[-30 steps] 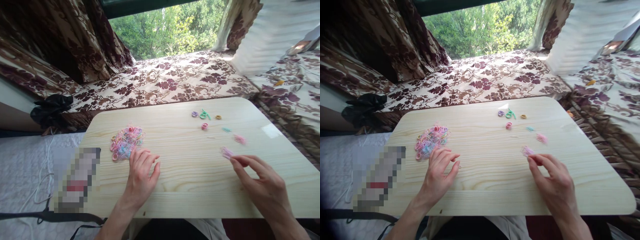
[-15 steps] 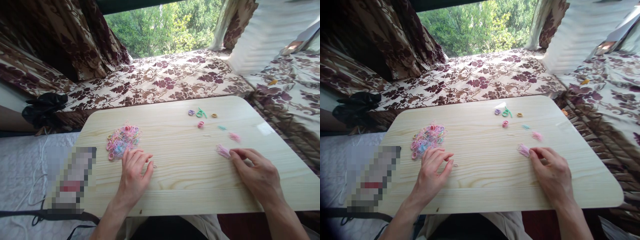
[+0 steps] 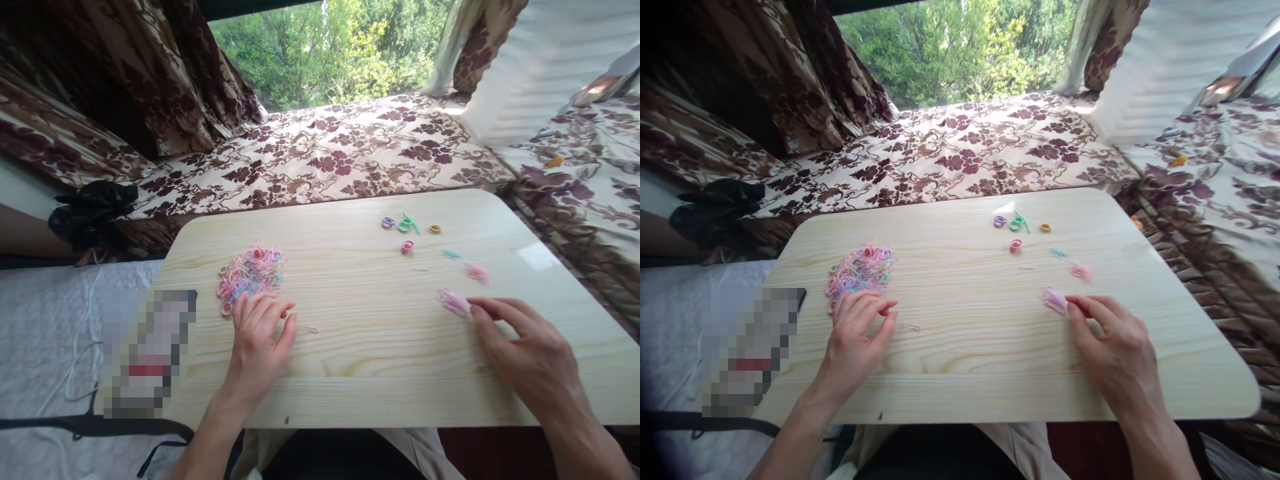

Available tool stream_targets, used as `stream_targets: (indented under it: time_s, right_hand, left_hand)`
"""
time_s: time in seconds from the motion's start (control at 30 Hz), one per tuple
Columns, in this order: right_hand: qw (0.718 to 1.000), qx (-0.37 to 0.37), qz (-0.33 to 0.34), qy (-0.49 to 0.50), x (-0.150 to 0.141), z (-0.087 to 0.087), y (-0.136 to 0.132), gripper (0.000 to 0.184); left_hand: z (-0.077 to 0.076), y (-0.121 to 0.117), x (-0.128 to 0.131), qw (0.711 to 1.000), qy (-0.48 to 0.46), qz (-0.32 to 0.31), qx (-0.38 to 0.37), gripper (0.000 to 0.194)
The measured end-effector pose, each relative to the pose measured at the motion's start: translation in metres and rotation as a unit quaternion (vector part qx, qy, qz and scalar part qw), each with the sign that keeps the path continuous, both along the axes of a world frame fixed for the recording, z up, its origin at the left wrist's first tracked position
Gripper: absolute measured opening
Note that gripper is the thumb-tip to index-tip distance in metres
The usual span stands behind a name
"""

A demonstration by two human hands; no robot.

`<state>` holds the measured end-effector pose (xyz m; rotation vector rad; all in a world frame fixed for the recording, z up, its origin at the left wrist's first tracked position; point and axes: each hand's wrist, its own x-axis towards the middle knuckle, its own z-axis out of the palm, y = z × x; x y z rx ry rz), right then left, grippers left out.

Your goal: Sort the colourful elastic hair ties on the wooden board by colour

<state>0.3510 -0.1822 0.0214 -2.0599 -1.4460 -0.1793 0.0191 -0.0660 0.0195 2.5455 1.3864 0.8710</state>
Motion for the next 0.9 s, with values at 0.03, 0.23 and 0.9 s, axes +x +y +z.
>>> stream_targets:
  time_s: [0.03,0.23,0.9]
  right_hand:
    - [1.000,0.003,0.004,0.001,-0.006,0.002,0.001,0.023]
    - [0.986,0.022,0.163,0.026,-0.057,0.000,0.022,0.016]
    - [0.956,0.023,0.285,0.066,-0.110,-0.020,0.040,0.012]
  left_hand:
    - [0.000,0.001,-0.004,1.000,0.003,0.011,-0.001,0.010]
    - [0.001,0.003,-0.027,0.995,0.025,0.085,-0.036,0.011]
    - [0.013,0.010,-0.020,0.989,0.112,0.058,-0.078,0.010]
